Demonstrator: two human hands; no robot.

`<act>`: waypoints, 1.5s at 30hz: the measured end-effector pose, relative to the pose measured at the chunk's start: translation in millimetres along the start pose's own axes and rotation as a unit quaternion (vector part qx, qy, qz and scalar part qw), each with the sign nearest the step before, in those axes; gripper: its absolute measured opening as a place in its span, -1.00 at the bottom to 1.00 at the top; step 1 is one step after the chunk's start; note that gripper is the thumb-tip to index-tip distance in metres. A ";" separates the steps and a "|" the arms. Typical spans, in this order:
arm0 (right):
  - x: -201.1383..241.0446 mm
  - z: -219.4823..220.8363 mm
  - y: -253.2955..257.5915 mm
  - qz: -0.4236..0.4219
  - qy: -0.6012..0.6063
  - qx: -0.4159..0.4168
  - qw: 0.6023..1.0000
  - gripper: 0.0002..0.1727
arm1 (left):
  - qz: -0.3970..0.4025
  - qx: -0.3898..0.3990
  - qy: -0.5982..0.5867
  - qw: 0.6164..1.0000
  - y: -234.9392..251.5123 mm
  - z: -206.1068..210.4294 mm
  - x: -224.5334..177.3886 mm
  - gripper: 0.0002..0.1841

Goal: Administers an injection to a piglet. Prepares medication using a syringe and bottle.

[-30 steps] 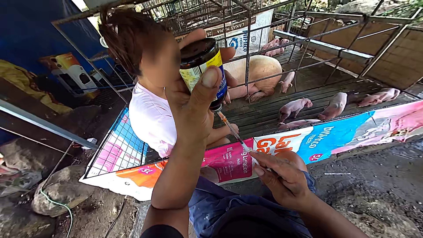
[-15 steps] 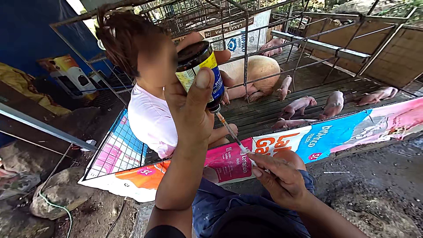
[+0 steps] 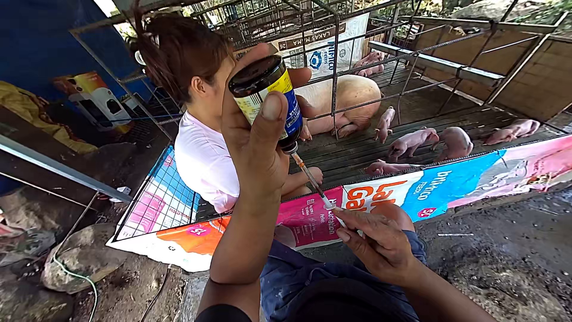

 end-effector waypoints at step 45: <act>1.4 1.4 0.7 -0.011 -0.020 0.006 1.000 -0.61 | 0.005 -0.016 -0.033 0.999 1.5 -4.0 1.6 -0.39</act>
Point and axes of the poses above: each hand's wrist, its own y-axis towards the middle knuckle, its own z-axis out of the palm, x = y × z, the point moved 4 cm from there along y, towards the middle knuckle, and after that the axes turned 11 degrees about y, right-handed, at the moved point
